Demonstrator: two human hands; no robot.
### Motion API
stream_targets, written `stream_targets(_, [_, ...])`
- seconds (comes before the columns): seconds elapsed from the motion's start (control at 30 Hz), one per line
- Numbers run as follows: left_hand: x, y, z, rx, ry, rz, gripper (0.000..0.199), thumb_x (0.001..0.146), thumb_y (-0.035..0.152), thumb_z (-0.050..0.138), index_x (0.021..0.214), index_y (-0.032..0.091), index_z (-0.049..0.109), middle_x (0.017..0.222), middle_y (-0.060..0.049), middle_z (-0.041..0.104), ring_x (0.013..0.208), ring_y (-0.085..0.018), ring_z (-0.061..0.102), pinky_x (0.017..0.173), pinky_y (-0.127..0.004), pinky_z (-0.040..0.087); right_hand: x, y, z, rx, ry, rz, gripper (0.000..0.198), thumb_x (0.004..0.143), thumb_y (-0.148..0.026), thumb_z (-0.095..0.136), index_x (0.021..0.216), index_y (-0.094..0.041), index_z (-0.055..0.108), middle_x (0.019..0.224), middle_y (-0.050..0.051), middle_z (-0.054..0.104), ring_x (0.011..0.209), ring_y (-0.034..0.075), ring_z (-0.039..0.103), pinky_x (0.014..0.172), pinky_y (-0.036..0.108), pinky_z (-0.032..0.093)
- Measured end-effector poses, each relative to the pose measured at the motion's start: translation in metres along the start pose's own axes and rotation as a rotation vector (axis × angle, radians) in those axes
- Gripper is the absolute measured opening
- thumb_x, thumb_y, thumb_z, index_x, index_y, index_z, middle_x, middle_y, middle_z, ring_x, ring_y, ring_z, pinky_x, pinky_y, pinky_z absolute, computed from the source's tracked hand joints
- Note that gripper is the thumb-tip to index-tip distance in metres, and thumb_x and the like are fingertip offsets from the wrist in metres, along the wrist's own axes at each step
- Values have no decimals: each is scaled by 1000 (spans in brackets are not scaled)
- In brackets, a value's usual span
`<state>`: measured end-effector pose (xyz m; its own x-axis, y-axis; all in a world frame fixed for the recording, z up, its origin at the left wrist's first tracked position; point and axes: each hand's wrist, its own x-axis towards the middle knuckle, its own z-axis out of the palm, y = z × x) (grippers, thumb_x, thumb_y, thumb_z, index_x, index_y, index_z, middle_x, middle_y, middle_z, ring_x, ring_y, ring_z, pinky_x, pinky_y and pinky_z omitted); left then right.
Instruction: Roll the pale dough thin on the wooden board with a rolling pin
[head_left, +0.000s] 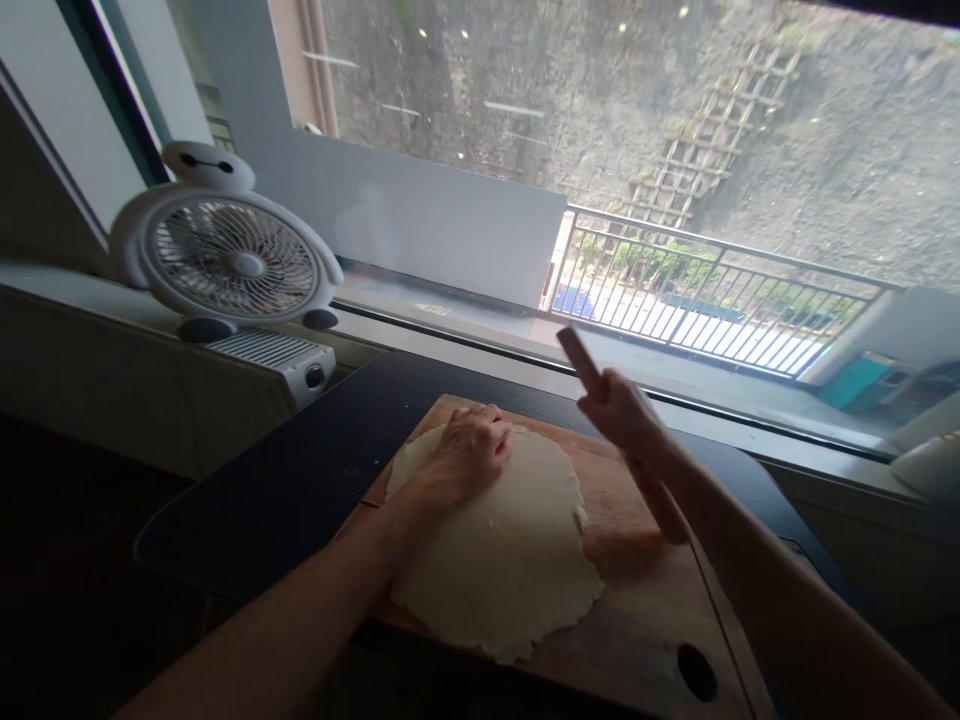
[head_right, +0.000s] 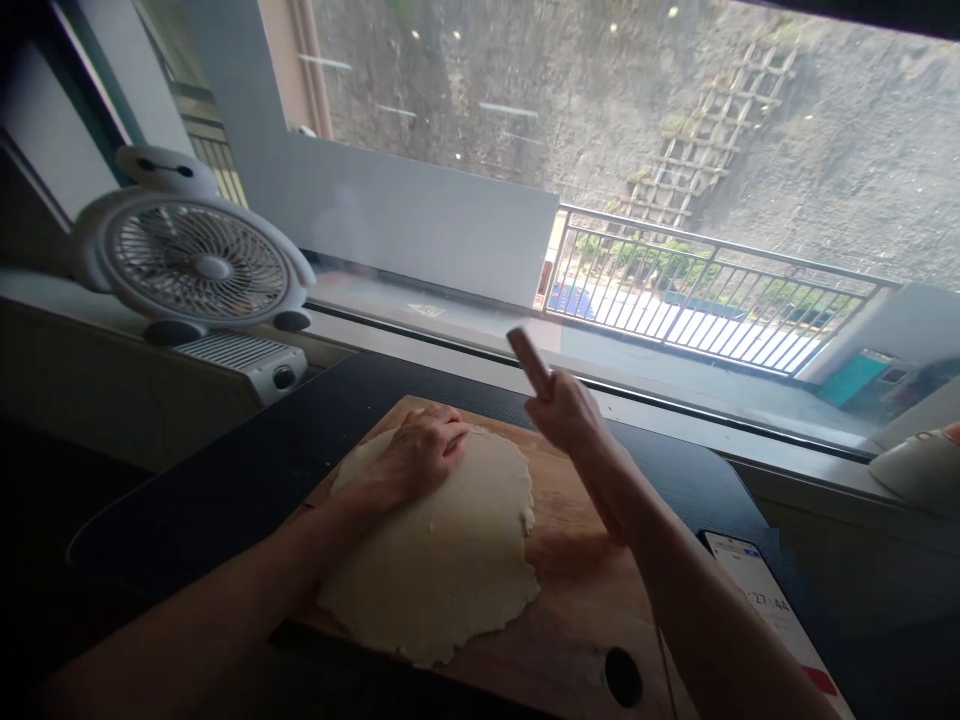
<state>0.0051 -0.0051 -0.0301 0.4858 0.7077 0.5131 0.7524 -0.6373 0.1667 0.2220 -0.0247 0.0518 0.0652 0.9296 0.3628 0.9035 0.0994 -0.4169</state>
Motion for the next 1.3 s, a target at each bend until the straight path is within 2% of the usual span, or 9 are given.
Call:
stream_targets(0.07, [0,-1,0,-10,4,-6,17,84,23,50,86,20,67,95,-6,63,93,-20,56,86,-36,38,22,-25,-12,338,217,-3,10,73,-26,57,78,-20,51,60,-3,54,48,11,49,44,23,36])
stream_targets(0.13, [-1,-2,0,-5,11,-31,17,84,23,50,82,19,66,94,-6,63,92,-20,56,87,-36,38,41,-55,-14,646,342,-71,12,75,-29,56,73,-22,47,53,-7,48,43,9,47,41,22,38])
stream_targets(0.23, [-2,-4,2,20,41,-87,18,83,20,49,77,19,65,89,-7,63,90,-20,56,87,-37,37,58,-92,2,907,379,-126,20,74,-29,58,65,-23,42,45,-10,39,37,8,43,37,21,37])
stream_targets(0.33, [-2,-6,4,37,57,-91,19,83,19,48,73,19,64,87,-6,64,87,-20,56,85,-38,37,65,-106,27,1017,370,-108,20,72,-26,58,61,-23,41,43,-11,39,35,7,41,34,20,34])
stream_targets(0.47, [-2,-7,4,35,68,-86,18,82,19,48,75,20,64,88,-5,64,88,-21,57,85,-39,37,68,-103,42,1101,381,-76,20,70,-20,57,58,-23,41,42,-10,42,33,6,40,32,20,34])
stream_targets(0.7, [-2,-7,3,27,60,-86,18,81,18,48,74,20,64,88,-7,65,88,-22,57,85,-41,37,69,-102,34,1133,424,-74,20,68,-18,56,57,-22,40,41,-11,40,33,6,40,32,19,34])
stream_targets(1.03, [-3,-4,1,26,50,-95,18,81,16,48,78,19,65,90,-8,65,88,-23,57,86,-41,36,63,-106,38,1112,372,-73,20,67,-17,55,55,-22,40,40,-11,41,33,6,41,32,18,34])
stream_targets(1.13, [-3,-4,2,57,53,-85,19,80,16,48,70,19,63,88,-7,65,85,-22,57,86,-41,36,64,-102,37,1096,393,-102,19,66,-17,55,55,-22,41,40,-10,42,33,6,42,31,19,34])
stream_targets(1.3, [-3,-4,3,60,60,-83,18,81,17,48,73,19,64,87,-7,65,86,-22,57,85,-41,37,62,-93,35,1108,415,-65,20,66,-17,55,54,-22,39,40,-10,41,32,6,42,31,19,33])
